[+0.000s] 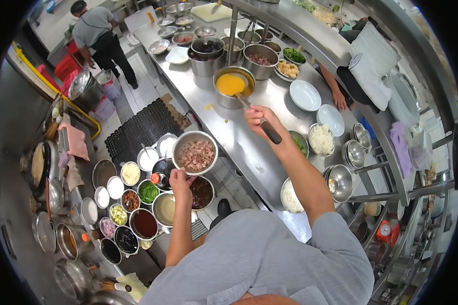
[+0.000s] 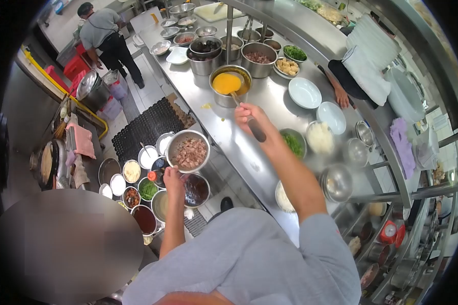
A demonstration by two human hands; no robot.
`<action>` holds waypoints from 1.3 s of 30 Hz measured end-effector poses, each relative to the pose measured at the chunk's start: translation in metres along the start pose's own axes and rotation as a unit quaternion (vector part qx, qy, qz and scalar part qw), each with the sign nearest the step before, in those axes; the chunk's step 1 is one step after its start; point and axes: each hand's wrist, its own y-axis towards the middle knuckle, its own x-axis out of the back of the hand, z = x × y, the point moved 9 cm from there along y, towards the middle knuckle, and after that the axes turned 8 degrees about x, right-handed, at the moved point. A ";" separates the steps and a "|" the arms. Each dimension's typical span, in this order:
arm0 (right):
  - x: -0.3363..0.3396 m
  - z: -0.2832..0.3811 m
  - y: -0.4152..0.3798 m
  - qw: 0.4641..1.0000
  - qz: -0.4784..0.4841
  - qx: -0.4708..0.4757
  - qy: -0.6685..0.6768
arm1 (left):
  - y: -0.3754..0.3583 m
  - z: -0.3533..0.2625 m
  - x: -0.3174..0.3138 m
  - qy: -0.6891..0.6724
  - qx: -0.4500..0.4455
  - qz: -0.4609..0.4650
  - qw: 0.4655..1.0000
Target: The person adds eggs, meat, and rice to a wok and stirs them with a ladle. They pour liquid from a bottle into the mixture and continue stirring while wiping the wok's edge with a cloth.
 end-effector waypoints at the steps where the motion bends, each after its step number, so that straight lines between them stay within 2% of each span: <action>1: -0.001 0.001 -0.007 1.000 0.006 -0.007 0.007 | 0.001 -0.004 0.000 0.002 -0.004 0.001 1.000; 5: 0.000 0.011 -0.020 1.000 0.011 -0.004 -0.022 | 0.017 -0.010 0.005 0.003 -0.009 0.003 1.000; 8: -0.001 0.017 -0.029 0.989 -0.023 0.047 -0.142 | 0.023 -0.017 0.000 0.013 -0.014 0.015 1.000; 14: 0.004 0.016 -0.034 0.978 -0.044 0.037 -0.200 | 0.030 -0.017 -0.003 0.008 -0.014 0.015 1.000; 17: 0.011 0.013 -0.029 0.990 -0.047 0.018 -0.134 | 0.028 -0.016 -0.002 0.009 -0.010 0.015 1.000; 23: 0.021 0.016 -0.017 0.998 0.011 0.012 -0.068 | 0.027 -0.016 0.006 0.012 -0.007 0.007 1.000; 26: 0.014 0.008 -0.021 0.998 0.051 -0.023 0.038 | 0.033 -0.016 0.009 0.023 -0.012 0.005 1.000; 28: 0.009 0.008 -0.026 0.996 0.059 -0.027 0.054 | 0.045 -0.018 0.004 0.035 -0.016 0.009 0.999; 31: -0.008 0.007 -0.038 0.995 0.066 -0.030 0.069 | 0.074 -0.020 -0.014 0.055 -0.020 -0.022 0.998; 33: -0.023 0.008 -0.049 0.995 0.069 -0.028 0.069 | 0.108 -0.018 -0.038 0.069 -0.012 0.015 0.997; 37: -0.052 0.016 -0.072 0.995 0.088 -0.006 0.040 | 0.152 -0.036 -0.117 0.055 -0.062 0.057 0.995; 39: -0.066 0.018 -0.084 0.995 0.101 0.009 0.017 | 0.160 -0.040 -0.156 0.089 -0.053 0.052 0.993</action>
